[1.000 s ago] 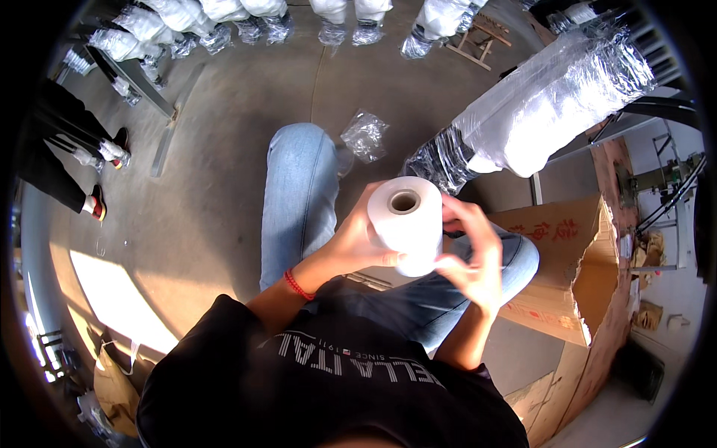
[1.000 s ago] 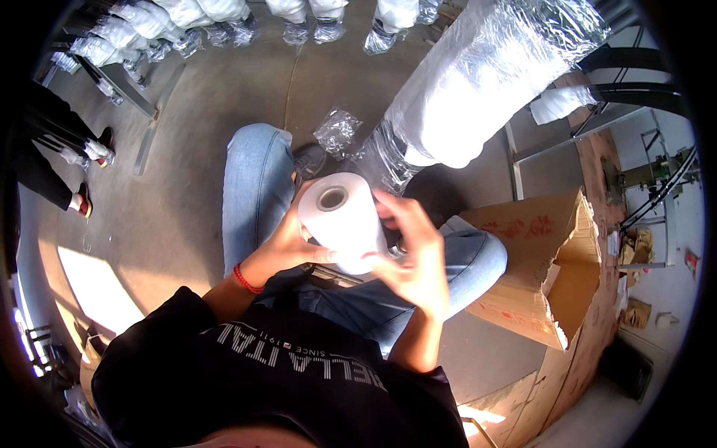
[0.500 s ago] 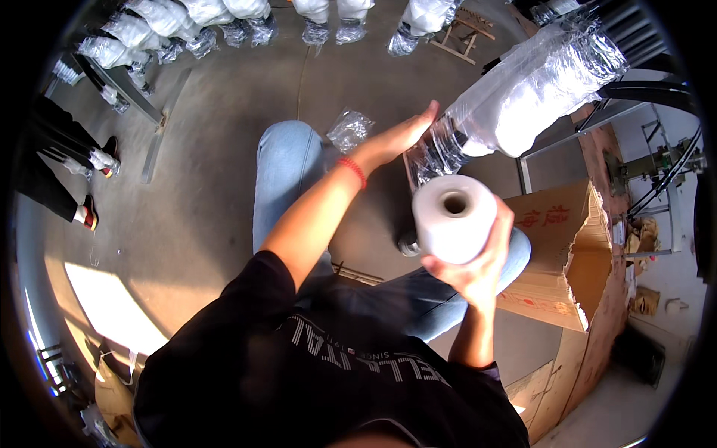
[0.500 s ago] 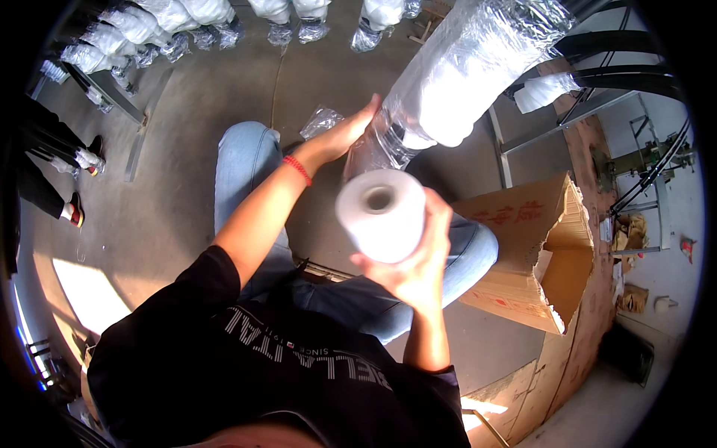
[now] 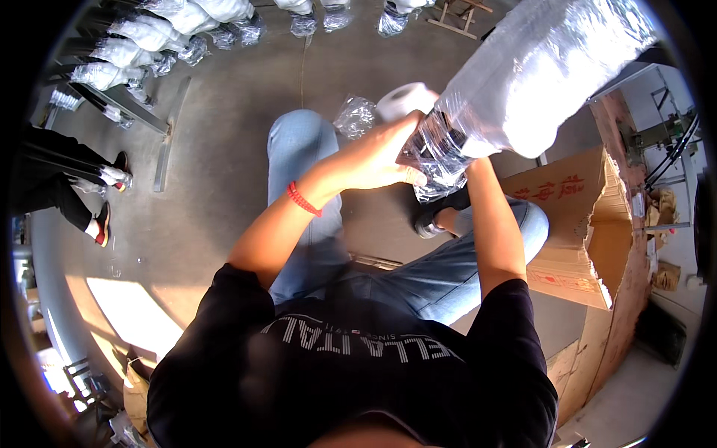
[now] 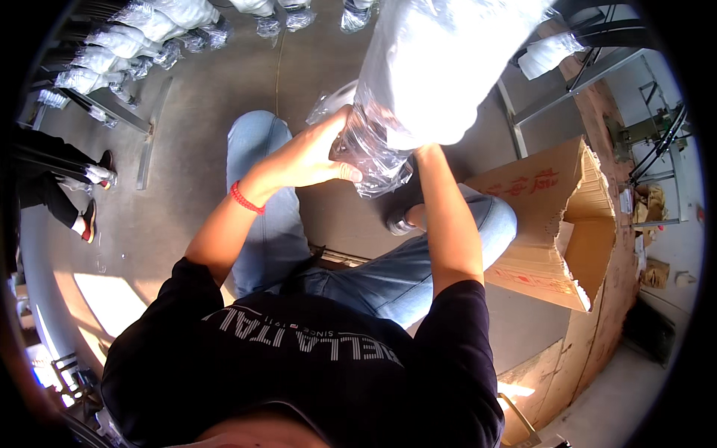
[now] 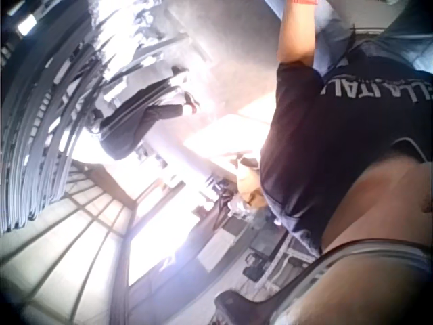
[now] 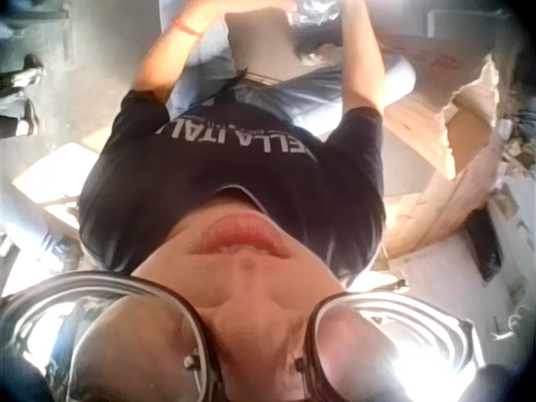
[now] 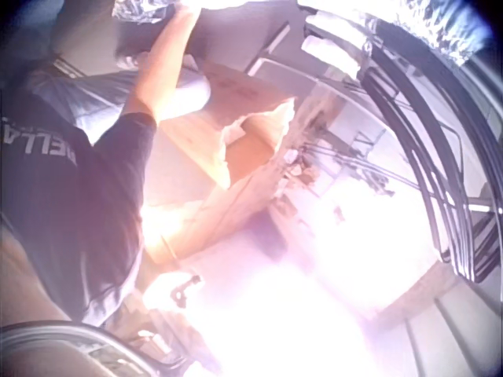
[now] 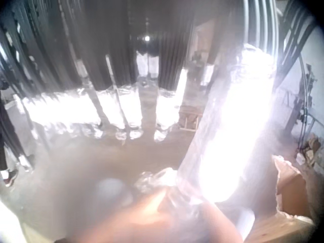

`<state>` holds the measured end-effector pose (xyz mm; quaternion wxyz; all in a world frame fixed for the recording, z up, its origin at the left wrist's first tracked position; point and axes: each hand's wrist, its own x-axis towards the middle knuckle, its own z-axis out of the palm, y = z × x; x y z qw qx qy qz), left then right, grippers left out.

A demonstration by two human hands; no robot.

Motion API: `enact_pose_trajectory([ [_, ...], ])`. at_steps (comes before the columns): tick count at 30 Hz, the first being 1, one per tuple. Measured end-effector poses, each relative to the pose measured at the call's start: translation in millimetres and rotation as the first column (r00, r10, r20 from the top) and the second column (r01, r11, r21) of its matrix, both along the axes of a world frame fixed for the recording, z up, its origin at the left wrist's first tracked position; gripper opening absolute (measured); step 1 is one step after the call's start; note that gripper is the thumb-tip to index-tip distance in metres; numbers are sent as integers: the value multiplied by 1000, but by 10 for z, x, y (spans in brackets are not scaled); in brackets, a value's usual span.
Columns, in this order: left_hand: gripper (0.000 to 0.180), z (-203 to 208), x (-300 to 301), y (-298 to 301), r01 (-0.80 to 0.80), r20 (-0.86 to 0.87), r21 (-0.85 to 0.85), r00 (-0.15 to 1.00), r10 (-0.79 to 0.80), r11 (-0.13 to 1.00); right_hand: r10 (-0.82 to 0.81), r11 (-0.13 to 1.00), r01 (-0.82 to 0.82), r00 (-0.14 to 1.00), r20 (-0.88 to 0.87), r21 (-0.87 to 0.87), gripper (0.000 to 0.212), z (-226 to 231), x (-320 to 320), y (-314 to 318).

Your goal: The person wraps the lower portions of metal chair frames with plastic film using a roll of wrap, handling individual frames and a stack of frames.

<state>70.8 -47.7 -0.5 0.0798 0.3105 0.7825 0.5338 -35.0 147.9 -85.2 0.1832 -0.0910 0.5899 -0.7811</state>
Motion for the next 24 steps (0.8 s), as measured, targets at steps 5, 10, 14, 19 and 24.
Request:
enact_pose_trajectory([
  [5,66,88,-61,-110,-171,-414,-81,902,123,982,420,817,-370,908,16,-442,39,-53,122,-148],
  [10,74,-103,-207,30,137,45,311,986,-158,941,320,889,-240,935,152,-391,39,57,366,-79],
  [14,74,-259,-257,181,141,140,438,965,-222,888,146,967,-75,945,293,-243,38,85,839,68],
  [19,62,-281,-195,274,152,223,452,935,-277,879,-120,810,291,932,342,-510,65,55,1565,70],
  [24,55,-273,-211,321,120,281,435,924,-261,893,-524,753,576,818,239,-319,78,104,1790,-274],
])
